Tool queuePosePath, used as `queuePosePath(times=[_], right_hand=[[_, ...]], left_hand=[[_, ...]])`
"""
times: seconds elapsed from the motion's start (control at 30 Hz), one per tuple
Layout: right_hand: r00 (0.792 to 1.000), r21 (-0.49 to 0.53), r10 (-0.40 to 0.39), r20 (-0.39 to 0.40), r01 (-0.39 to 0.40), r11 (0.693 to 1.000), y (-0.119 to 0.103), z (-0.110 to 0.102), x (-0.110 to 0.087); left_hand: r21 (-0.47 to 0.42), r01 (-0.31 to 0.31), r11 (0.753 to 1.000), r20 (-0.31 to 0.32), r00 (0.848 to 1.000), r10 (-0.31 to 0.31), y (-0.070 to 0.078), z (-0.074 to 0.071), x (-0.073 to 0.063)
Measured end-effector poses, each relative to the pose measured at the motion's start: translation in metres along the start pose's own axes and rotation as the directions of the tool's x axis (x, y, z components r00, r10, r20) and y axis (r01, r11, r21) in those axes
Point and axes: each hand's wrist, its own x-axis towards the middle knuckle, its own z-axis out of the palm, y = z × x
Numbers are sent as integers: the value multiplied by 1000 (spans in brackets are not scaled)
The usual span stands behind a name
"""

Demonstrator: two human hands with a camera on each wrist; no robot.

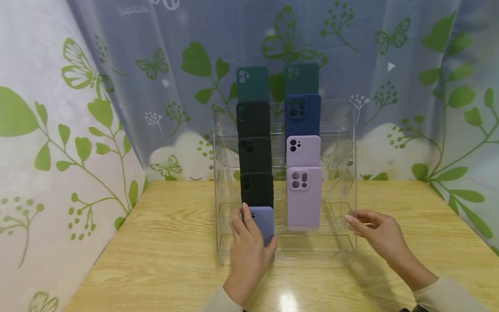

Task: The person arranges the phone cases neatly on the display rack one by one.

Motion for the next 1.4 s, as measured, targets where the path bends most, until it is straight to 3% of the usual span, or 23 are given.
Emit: queuePosePath(times=[0.47, 0.9, 1.07, 1.2, 1.4], right_hand=[[1000, -2, -7, -4, 7, 1000, 1, 0, 0], [1000, 2, -3, 8, 3, 1000, 1, 0, 2], [1000, -1, -17, 10, 17, 1000, 2, 0, 3], [999, 10, -22, 32, 22, 1000, 4, -2, 4], [997, -32, -49, 67, 51, 998, 5, -16, 7]], left_hand=[[3, -5, 1000, 44, 999, 5, -1, -2, 0], [43, -51, 998, 29, 998, 49, -7, -5, 0], [-34, -120, 992, -4, 993, 120, -19, -15, 6], [-139, -190, 972, -36, 982, 187, -33, -26, 15], [-218, -230, 948, -6, 972, 234, -63, -43, 29]])
